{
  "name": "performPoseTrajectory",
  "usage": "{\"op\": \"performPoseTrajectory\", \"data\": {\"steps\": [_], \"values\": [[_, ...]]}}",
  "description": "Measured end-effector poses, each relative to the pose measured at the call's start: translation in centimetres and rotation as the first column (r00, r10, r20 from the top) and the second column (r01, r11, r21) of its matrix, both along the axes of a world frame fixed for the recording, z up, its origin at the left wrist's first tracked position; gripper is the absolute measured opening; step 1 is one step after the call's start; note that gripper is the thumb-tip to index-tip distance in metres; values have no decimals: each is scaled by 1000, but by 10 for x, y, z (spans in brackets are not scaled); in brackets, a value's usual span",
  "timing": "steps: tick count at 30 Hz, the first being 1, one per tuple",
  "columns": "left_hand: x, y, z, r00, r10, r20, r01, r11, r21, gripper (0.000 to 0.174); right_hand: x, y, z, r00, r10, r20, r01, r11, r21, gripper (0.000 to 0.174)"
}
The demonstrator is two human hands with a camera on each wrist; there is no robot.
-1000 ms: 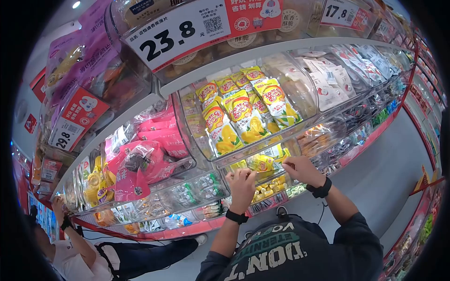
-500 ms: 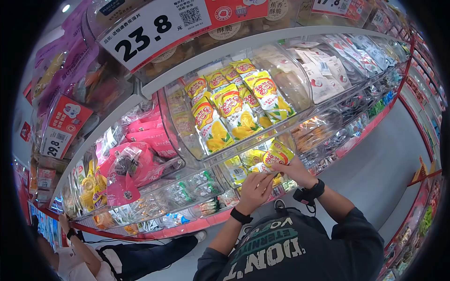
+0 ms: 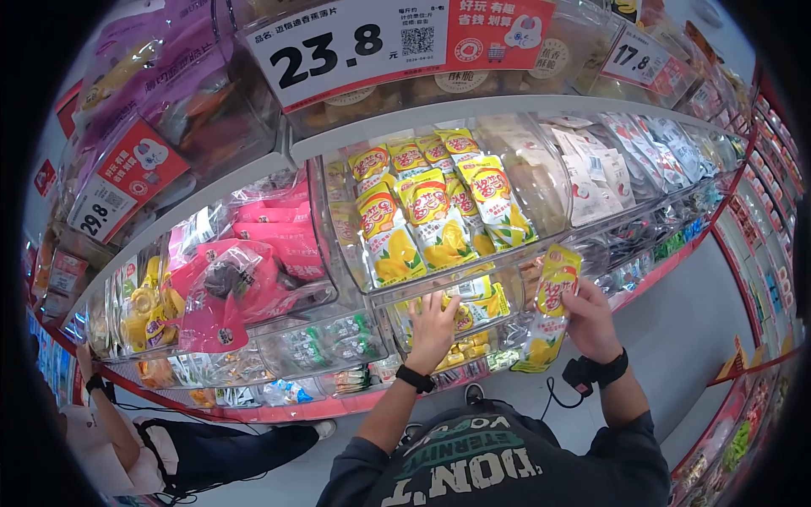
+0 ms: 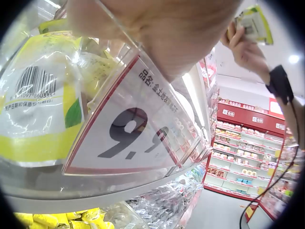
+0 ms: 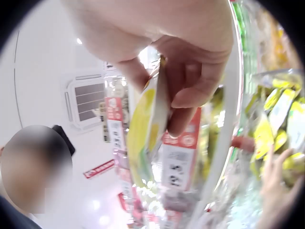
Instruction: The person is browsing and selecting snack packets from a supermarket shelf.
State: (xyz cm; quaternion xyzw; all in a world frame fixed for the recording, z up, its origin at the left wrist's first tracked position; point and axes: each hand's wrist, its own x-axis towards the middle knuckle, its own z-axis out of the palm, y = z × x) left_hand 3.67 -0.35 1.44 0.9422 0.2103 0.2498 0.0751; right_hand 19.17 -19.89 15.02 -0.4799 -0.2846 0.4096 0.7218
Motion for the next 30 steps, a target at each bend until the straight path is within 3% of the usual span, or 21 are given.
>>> {"op": "performPoseTrajectory", "data": {"steps": [2, 6, 8, 11, 13, 16, 18, 21, 23, 24, 30], "values": [[-2, 0, -7, 999, -14, 50, 14, 1000, -6, 40, -13, 11, 55, 993, -4, -122, 11, 998, 59, 35], [-4, 1, -6, 973, -62, 223, 84, 992, -93, 36, -15, 45, 121, 989, 122, -89, -121, 993, 15, 36], [-6, 0, -5, 964, -69, 255, 105, 986, -128, 37, -17, 77, 148, 983, 180, 35, -178, 983, -49, 34], [-7, 2, -7, 965, -70, 252, 96, 991, -96, 38, 5, 136, 151, 913, 289, 288, -270, 957, -105, 26], [-6, 2, -10, 957, -67, 282, 102, 989, -111, 38, 13, 177, 149, 870, 342, 355, -309, 940, -148, 22], [-8, 2, -9, 952, -54, 301, 94, 988, -121, 40, 13, 241, 139, 871, 345, 349, -227, 914, -336, 26], [-8, 2, -10, 947, -38, 319, 87, 986, -143, 38, 15, 277, 120, 828, 390, 404, -287, 912, -292, 29], [-11, 3, -10, 939, -48, 340, 105, 983, -151, 40, 30, 327, 94, 684, 489, 541, -371, 872, -319, 28], [-10, 5, -13, 929, -40, 368, 99, 984, -145, 40, 30, 335, 95, 580, 547, 603, -273, 828, -489, 25], [-10, 4, -17, 926, -34, 375, 94, 985, -143, 40, 34, 343, 95, 444, 596, 669, -146, 784, -603, 32], [-9, 7, -21, 928, -20, 371, 65, 992, -109, 39, 10, 301, 127, 134, 505, 852, 61, 854, -516, 40]]}}
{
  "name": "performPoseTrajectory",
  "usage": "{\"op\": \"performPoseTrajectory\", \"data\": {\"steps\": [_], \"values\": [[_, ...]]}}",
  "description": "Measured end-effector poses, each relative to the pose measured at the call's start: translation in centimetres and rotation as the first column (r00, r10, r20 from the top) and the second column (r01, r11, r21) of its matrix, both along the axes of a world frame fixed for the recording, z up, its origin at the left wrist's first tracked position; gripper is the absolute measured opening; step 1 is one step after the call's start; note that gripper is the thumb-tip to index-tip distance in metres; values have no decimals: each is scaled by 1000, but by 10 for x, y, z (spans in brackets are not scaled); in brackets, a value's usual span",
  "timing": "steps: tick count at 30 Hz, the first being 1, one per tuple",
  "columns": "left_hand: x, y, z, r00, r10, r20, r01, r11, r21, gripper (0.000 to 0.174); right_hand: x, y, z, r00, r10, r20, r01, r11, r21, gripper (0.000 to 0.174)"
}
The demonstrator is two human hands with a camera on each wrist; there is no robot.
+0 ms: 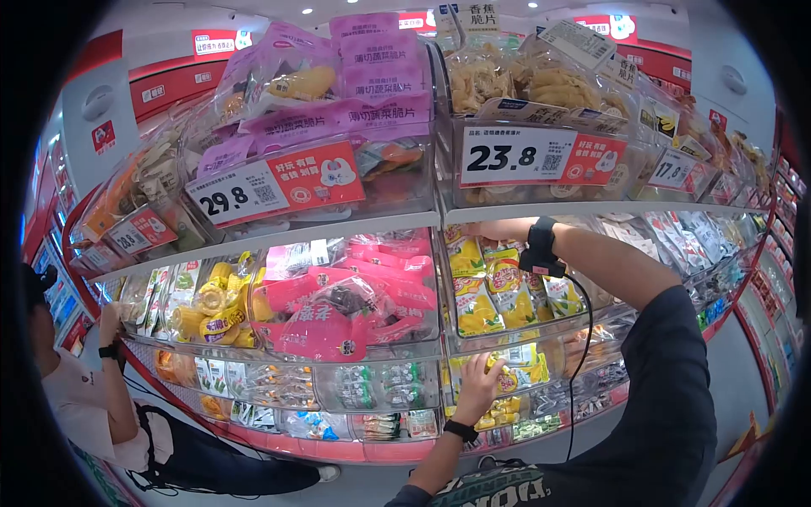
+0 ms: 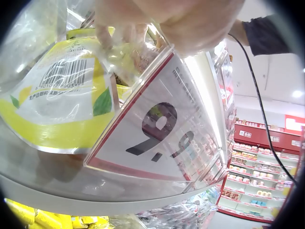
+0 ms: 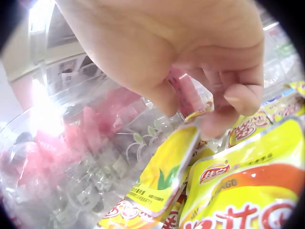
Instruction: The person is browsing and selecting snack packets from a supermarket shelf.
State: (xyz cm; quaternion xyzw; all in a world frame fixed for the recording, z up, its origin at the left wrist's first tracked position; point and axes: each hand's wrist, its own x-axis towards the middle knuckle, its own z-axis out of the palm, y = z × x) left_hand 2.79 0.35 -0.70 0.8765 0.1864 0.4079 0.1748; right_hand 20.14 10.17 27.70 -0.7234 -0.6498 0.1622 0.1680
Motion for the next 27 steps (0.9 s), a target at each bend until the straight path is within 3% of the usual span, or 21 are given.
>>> {"op": "performPoseTrajectory", "data": {"steps": [2, 3, 4, 5, 6, 7, 8, 10, 12, 13, 15, 16, 18, 19, 22, 26, 27], "values": [[0, 0, 0, 1000, 21, 15, -21, 1000, 17, 39, -12, -26, 16, 996, 6, 86, -8, 1000, 28, 42], [-2, -2, 5, 998, 44, 47, -46, 998, 41, 40, 8, -23, 0, 976, 92, 197, -111, 990, 87, 47], [-3, -1, 7, 997, 32, 70, -34, 999, 31, 40, 1, -36, 13, 950, 107, 292, -84, 992, -90, 49], [-4, -1, 7, 996, 21, 91, -23, 1000, 21, 40, -26, -69, 38, 937, 101, 334, -65, 991, -117, 47], [-5, -1, 8, 994, 10, 112, -12, 1000, 10, 41, -28, -98, 36, 915, 196, 353, -254, 959, 127, 43], [-7, -3, 12, 989, 2, 145, -3, 1000, 3, 40, -24, -114, 31, 869, 255, 425, -377, 897, 232, 38], [-9, -3, 13, 986, -11, 166, 9, 1000, 14, 40, -36, -140, 41, 873, 335, 355, -434, 865, 251, 35], [-11, -3, 14, 977, -43, 211, 35, 999, 39, 40, -56, -187, 59, 863, 492, 111, -503, 857, 110, 30], [-17, -8, 18, 961, -109, 256, 112, 994, 1, 39, -51, -226, 48, 770, 632, 90, -629, 775, -67, 31], [-22, -13, 26, 952, -151, 268, 167, 985, -37, 38, -49, -241, 36, 740, 670, 60, -656, 739, -156, 33], [-28, -24, 37, 913, -242, 328, 296, 947, -124, 31, -41, -256, 8, 800, 599, 18, -568, 768, -297, 36], [-31, -31, 44, 882, -257, 396, 394, 862, -319, 29, -37, -261, -9, 830, 557, -6, -521, 772, -365, 37], [-37, -45, 58, 827, -223, 515, 544, 547, -636, 25, -26, -264, -56, 938, 329, 111, -322, 944, -79, 42], [-35, -43, 53, 757, -246, 606, 635, 495, -593, 22, -23, -267, -79, 970, 195, 142, -206, 976, 69, 44], [-37, -39, 65, 717, -223, 660, 695, 165, -699, 23, -25, -267, -119, 990, 17, 139, -61, 944, 323, 52], [-31, -33, 63, 602, -178, 778, 759, -175, -627, 24, -23, -269, -135, 995, 83, -55, -72, 982, 175, 41], [-30, -32, 64, 604, -176, 777, 753, -193, -629, 27, -27, -266, -128, 974, 60, -216, -34, 992, 122, 30]]}}
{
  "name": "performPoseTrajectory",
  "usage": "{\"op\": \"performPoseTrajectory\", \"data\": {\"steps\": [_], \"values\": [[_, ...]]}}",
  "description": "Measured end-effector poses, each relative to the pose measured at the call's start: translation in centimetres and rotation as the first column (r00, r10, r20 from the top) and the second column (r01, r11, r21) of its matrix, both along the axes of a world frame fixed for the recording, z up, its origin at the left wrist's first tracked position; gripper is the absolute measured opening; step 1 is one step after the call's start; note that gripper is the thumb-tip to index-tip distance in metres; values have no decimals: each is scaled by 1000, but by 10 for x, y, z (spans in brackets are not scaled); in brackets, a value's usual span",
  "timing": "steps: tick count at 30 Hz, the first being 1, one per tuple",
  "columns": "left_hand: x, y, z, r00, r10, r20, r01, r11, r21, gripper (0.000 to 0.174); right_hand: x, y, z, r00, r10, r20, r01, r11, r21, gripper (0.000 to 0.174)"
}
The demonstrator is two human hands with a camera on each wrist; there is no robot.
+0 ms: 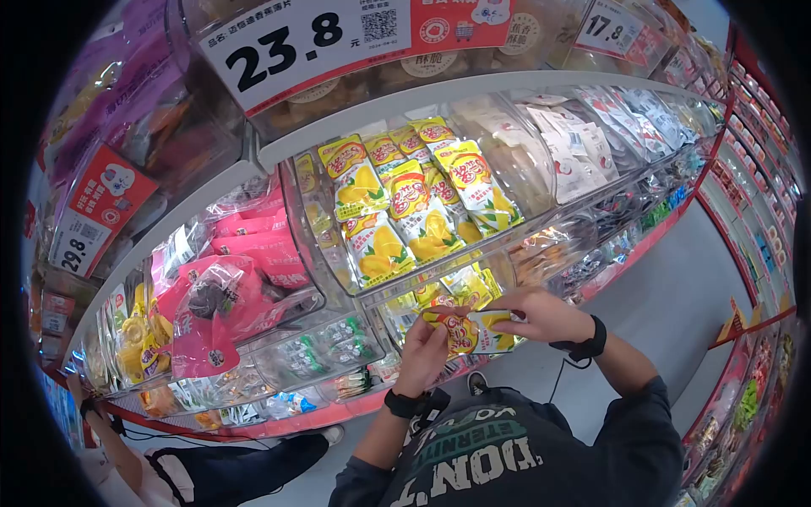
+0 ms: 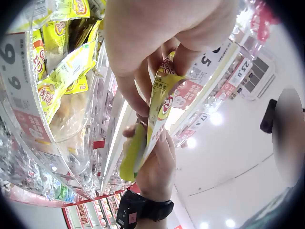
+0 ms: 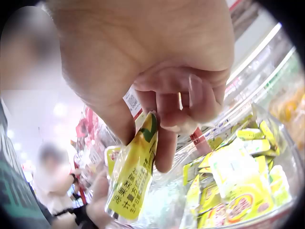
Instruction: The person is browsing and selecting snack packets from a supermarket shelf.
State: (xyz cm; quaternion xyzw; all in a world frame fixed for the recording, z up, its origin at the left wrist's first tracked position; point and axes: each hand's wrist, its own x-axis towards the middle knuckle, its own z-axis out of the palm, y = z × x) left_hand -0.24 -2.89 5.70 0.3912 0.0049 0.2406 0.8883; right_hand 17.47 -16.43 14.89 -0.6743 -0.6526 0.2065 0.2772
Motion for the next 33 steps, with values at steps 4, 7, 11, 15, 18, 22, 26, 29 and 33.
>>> {"op": "performPoseTrajectory", "data": {"steps": [4, 7, 11, 15, 18, 22, 26, 29, 33], "values": [[2, 1, 0, 999, -50, 13, 51, 990, -131, 41, 5, 0, -17, 961, -48, -273, 31, 997, -64, 25], [1, 4, -7, 999, -37, -1, 36, 973, -229, 44, 8, 2, -13, 940, -156, -305, 123, 985, -124, 25], [-7, 5, -17, 963, 142, -229, -133, 990, 52, 38, 12, 5, -18, 950, -70, -303, 46, 995, -85, 24], [-16, 12, -38, 959, 170, -227, -135, 978, 161, 31, 9, 8, -3, 958, 170, -232, -201, 972, -119, 24], [-12, 2, -21, 952, 178, -250, -234, 948, -216, 33, 4, 6, 23, 951, 233, -204, -260, 959, -117, 26], [-12, 11, -17, 800, 520, -299, -223, 720, 657, 24, -1, 1, 72, 842, 107, -528, -111, 994, 24, 25], [10, 32, -34, 730, 666, 156, -257, 57, 965, 29, -1, 24, 133, 544, -111, -832, 72, 994, -86, 26], [17, 33, -48, 633, 756, 170, -116, -125, 985, 27, 11, 68, 154, 594, -132, -794, 132, 989, -66, 27], [20, 29, -49, 582, 798, 158, 1, -195, 981, 42, 43, 139, 154, 709, -171, -684, 207, 978, -29, 24]]}}
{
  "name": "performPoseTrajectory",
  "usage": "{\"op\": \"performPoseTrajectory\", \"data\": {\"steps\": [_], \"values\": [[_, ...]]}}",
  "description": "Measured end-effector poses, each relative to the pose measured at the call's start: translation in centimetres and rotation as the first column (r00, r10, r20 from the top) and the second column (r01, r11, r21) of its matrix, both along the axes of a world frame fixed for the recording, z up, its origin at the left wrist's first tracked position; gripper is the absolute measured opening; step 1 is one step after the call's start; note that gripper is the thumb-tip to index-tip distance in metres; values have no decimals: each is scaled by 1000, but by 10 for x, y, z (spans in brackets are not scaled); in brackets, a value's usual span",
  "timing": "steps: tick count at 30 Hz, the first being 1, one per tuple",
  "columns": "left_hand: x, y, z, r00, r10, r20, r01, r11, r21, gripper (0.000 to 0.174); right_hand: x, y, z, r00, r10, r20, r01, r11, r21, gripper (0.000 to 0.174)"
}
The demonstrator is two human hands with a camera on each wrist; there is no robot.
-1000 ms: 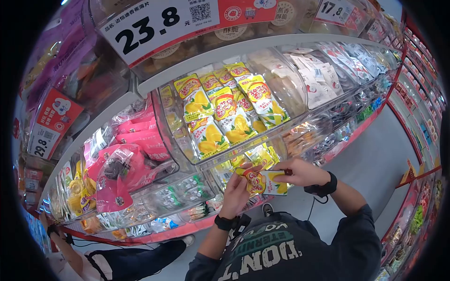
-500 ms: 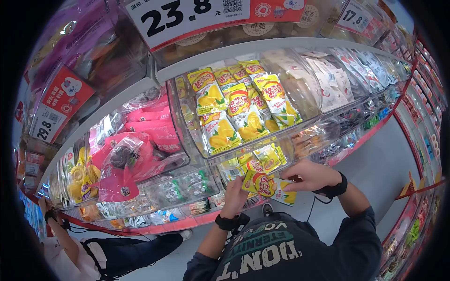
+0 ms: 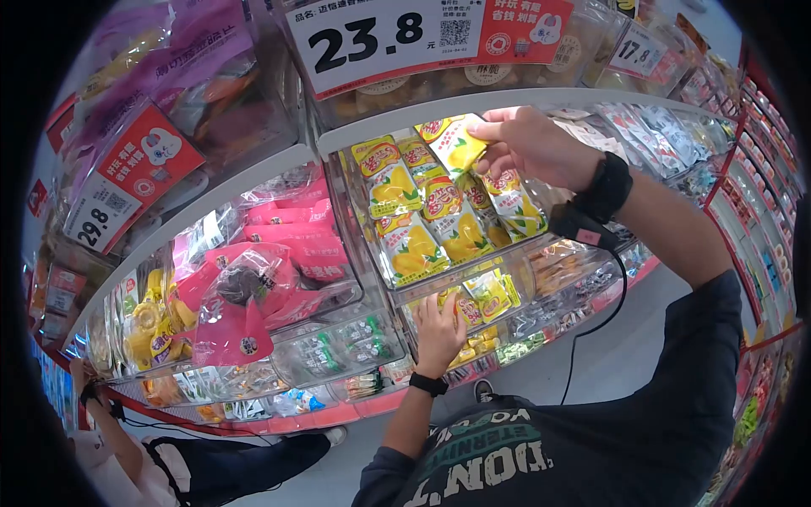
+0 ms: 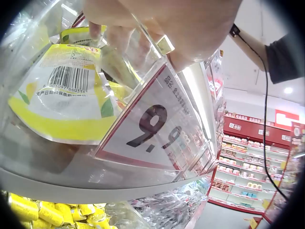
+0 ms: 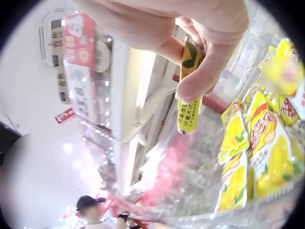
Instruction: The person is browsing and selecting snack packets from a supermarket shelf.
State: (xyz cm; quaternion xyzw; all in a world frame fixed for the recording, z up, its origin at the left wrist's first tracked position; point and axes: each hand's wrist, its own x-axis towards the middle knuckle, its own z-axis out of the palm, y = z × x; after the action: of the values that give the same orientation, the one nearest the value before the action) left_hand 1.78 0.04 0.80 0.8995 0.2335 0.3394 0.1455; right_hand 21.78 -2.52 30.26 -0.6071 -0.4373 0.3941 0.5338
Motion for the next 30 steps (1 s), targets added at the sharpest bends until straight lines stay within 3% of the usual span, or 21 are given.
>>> {"op": "performPoseTrajectory", "data": {"steps": [6, 9, 15, 19, 21, 24, 30], "values": [[2, 2, -1, 994, 109, -24, -109, 994, -2, 48, 15, 78, -26, 994, -79, 77, 96, 965, -245, 27], [2, 2, -3, 994, 112, 6, -112, 994, -8, 48, 19, 92, -34, 980, -18, 196, 93, 921, -377, 25], [3, 2, -1, 987, 152, 49, -153, 988, 28, 41, 23, 91, -17, 891, 197, 409, 64, 837, -544, 39], [5, 2, -1, 986, 161, 41, -163, 986, 34, 41, 22, 79, -15, 868, 223, 444, 56, 845, -532, 39], [6, 2, 0, 986, 163, 38, -164, 986, 35, 41, 30, 78, -17, 825, 290, 486, 20, 843, -537, 40], [4, 1, 0, 987, 158, 21, -158, 987, 36, 41, 25, 69, -17, 720, 262, 642, 66, 896, -440, 40], [4, 0, 1, 990, 143, -18, -143, 990, 12, 44, 17, 69, -20, 850, 152, 504, 93, 899, -427, 30]]}}
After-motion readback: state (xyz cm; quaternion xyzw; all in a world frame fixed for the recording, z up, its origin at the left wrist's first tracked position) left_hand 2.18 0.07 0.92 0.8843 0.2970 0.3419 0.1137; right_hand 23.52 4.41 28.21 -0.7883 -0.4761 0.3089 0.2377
